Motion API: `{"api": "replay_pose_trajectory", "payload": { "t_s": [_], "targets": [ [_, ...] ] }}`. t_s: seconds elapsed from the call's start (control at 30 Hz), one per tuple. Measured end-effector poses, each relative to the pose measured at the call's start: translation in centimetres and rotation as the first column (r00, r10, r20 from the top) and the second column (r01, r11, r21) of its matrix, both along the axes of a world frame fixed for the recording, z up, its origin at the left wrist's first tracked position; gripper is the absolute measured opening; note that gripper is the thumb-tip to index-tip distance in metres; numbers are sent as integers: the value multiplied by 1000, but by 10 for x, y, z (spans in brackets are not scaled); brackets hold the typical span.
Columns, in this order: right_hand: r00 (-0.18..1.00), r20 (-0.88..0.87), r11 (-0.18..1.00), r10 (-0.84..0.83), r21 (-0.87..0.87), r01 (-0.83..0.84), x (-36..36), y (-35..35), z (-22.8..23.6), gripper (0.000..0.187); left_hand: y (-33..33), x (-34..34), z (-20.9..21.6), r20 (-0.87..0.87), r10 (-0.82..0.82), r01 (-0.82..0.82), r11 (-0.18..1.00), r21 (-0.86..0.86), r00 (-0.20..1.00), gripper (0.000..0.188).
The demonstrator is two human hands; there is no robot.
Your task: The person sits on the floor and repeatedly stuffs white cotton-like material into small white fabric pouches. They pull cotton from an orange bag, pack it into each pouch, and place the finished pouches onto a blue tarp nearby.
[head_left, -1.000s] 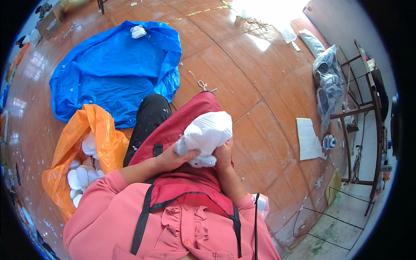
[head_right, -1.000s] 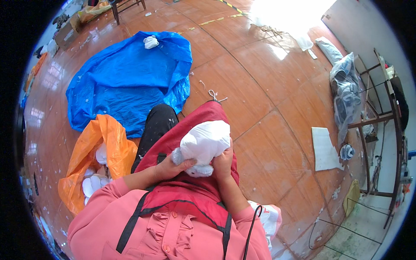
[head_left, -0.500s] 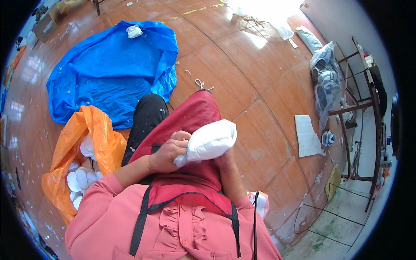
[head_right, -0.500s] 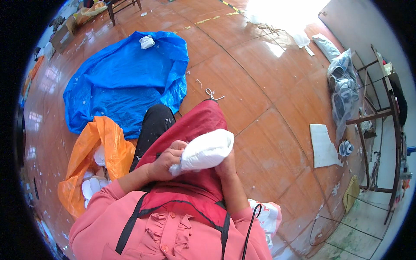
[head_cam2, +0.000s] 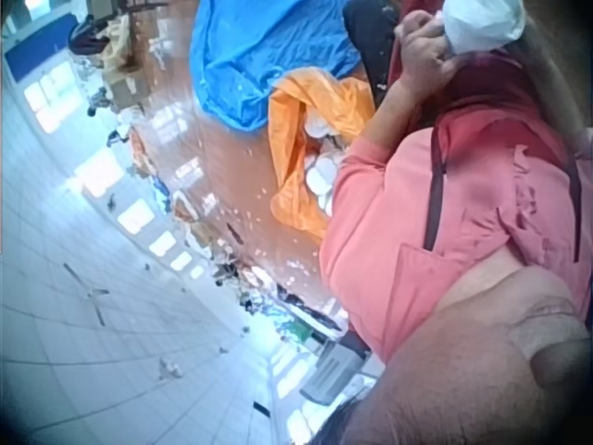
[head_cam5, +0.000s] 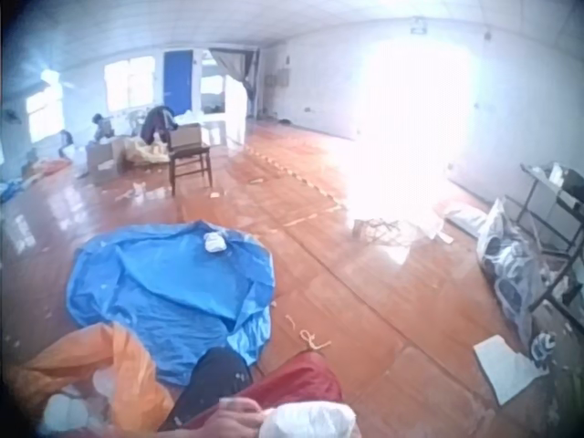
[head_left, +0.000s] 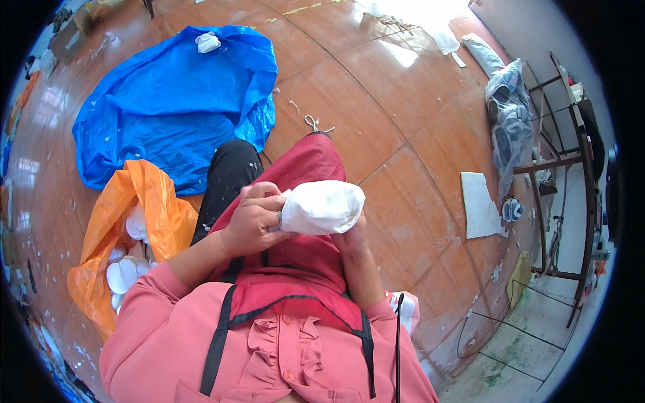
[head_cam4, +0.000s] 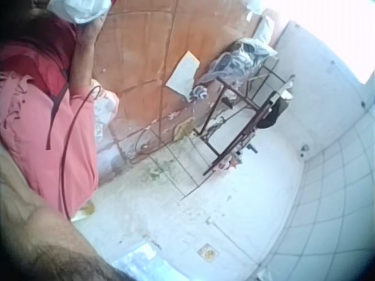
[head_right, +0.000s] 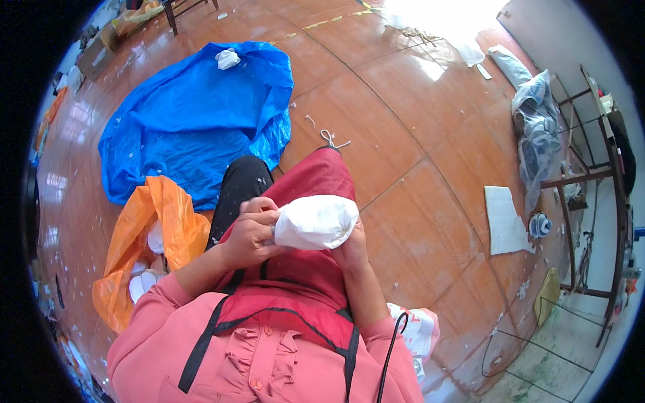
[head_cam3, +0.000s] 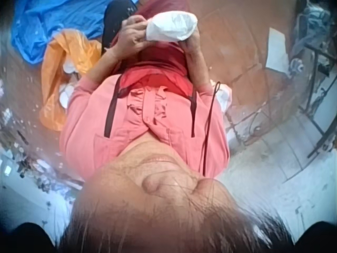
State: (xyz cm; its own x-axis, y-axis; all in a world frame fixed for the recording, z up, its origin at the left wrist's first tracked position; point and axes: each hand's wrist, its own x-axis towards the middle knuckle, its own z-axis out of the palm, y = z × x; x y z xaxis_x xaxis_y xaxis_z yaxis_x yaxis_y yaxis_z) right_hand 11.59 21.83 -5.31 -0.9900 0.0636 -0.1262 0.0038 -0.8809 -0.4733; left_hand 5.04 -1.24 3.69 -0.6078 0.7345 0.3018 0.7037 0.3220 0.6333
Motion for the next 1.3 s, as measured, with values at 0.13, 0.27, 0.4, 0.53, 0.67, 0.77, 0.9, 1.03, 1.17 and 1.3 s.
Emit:
{"api": "replay_pose_trajectory", "payload": {
  "t_s": [0.13,0.27,0.4,0.53,0.67,0.77,0.9,1.03,1.17,1.3],
  "targets": [
    [997,64,999,-50,-1,51,-10,-5,18,25,5,6,-25,-386,244,-243,969,52,890,23],
    [988,28,986,-152,72,150,-15,-6,18,16,6,3,-28,-142,263,-264,964,12,954,43],
    [967,42,946,-251,223,236,-15,-9,27,7,4,-3,-26,84,89,-91,995,28,993,45],
    [964,-88,910,-252,319,267,-13,-9,18,6,8,-14,-31,178,345,-376,906,192,922,40],
    [973,-43,845,-226,489,218,-10,-11,29,8,32,-10,7,-31,120,-111,970,216,992,30],
    [974,-23,824,-224,530,202,-10,-19,40,9,43,-2,8,14,214,-214,977,17,977,33],
    [950,34,834,-309,490,254,-12,-26,34,10,53,5,-6,-30,160,-155,980,121,987,30],
    [947,35,819,-320,513,258,-17,-28,33,11,54,9,-10,116,123,-133,987,85,986,25],
    [943,19,782,-333,564,265,-18,-26,33,12,52,3,-26,234,30,-75,980,185,972,19],
    [906,-15,689,-423,644,333,-15,-25,24,13,49,8,-21,714,-152,-196,904,380,683,13]
  ]
}}
